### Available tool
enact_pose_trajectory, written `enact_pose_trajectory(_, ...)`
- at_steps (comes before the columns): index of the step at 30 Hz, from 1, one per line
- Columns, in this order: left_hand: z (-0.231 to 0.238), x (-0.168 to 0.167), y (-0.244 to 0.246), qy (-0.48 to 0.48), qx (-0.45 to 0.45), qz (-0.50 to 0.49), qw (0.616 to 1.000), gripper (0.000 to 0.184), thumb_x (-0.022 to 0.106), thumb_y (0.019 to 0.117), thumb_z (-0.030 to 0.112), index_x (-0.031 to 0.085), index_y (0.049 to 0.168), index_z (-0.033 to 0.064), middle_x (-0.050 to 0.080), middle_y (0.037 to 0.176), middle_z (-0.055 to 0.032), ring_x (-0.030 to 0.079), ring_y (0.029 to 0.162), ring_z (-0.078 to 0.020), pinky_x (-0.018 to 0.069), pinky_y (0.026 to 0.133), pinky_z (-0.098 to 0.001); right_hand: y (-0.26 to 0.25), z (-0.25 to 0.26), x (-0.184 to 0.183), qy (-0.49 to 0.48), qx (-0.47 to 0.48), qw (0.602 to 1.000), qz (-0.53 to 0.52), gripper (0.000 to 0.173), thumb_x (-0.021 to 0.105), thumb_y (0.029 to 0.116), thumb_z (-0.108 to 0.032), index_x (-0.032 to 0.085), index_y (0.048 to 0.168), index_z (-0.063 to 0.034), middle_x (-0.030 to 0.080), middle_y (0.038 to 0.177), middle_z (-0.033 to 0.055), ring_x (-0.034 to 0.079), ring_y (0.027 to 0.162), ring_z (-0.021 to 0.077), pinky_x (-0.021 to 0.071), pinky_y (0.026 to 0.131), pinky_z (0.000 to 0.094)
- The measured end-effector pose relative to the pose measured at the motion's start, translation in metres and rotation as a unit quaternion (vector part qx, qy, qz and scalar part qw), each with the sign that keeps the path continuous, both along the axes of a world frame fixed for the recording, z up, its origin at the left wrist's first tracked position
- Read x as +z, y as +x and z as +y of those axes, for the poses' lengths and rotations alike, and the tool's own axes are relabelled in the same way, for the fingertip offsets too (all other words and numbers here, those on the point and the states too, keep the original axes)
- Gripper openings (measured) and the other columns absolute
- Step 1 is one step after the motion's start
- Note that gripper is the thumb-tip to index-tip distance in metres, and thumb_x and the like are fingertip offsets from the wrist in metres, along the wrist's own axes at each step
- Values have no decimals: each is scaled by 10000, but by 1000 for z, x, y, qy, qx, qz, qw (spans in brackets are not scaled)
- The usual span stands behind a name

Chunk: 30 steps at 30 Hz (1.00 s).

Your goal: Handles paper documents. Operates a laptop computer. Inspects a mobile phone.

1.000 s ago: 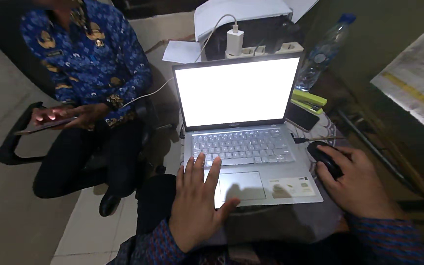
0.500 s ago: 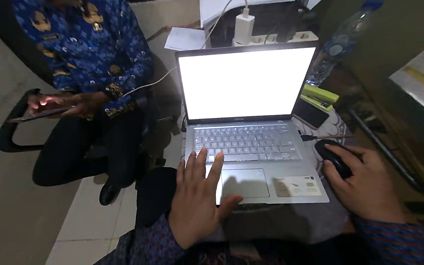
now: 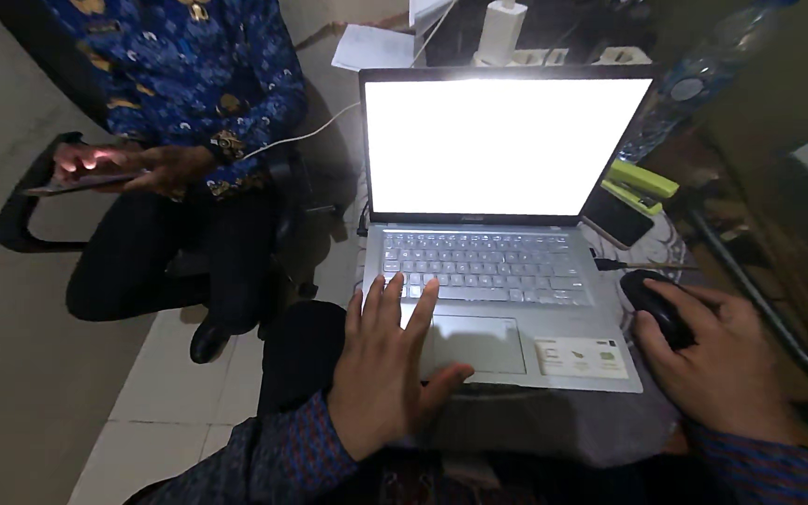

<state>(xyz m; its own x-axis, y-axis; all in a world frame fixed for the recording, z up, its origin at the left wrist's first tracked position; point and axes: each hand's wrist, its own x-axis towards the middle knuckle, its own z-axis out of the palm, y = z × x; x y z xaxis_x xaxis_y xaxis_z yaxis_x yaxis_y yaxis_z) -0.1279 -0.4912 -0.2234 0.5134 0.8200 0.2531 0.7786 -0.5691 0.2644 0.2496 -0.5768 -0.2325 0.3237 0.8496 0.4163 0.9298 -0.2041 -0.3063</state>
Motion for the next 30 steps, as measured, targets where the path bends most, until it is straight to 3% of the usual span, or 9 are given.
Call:
enact_pose_trajectory(6,0,2,0,-5,0,-1,1000,966,384,843,893,412,1579,268,484,1522,-215,420,1433,-437,327,1138,-689,2,-2,0,-4,5,1000,-15,504,553,933,-445,685,1325,-157,586,1270,293,595,1104,448,497,886,599)
enact_pose_trajectory(30,0,1,0,1,-3,-12,1000,949,394,856,877,411,1577,260,494,1505,-237,441,1413,-456,330,1124,-711,-1,-3,1,4,-4,1000,-21,496,560,901,-412,698,1272,-113,598,1205,288,595,1065,428,490,872,568)
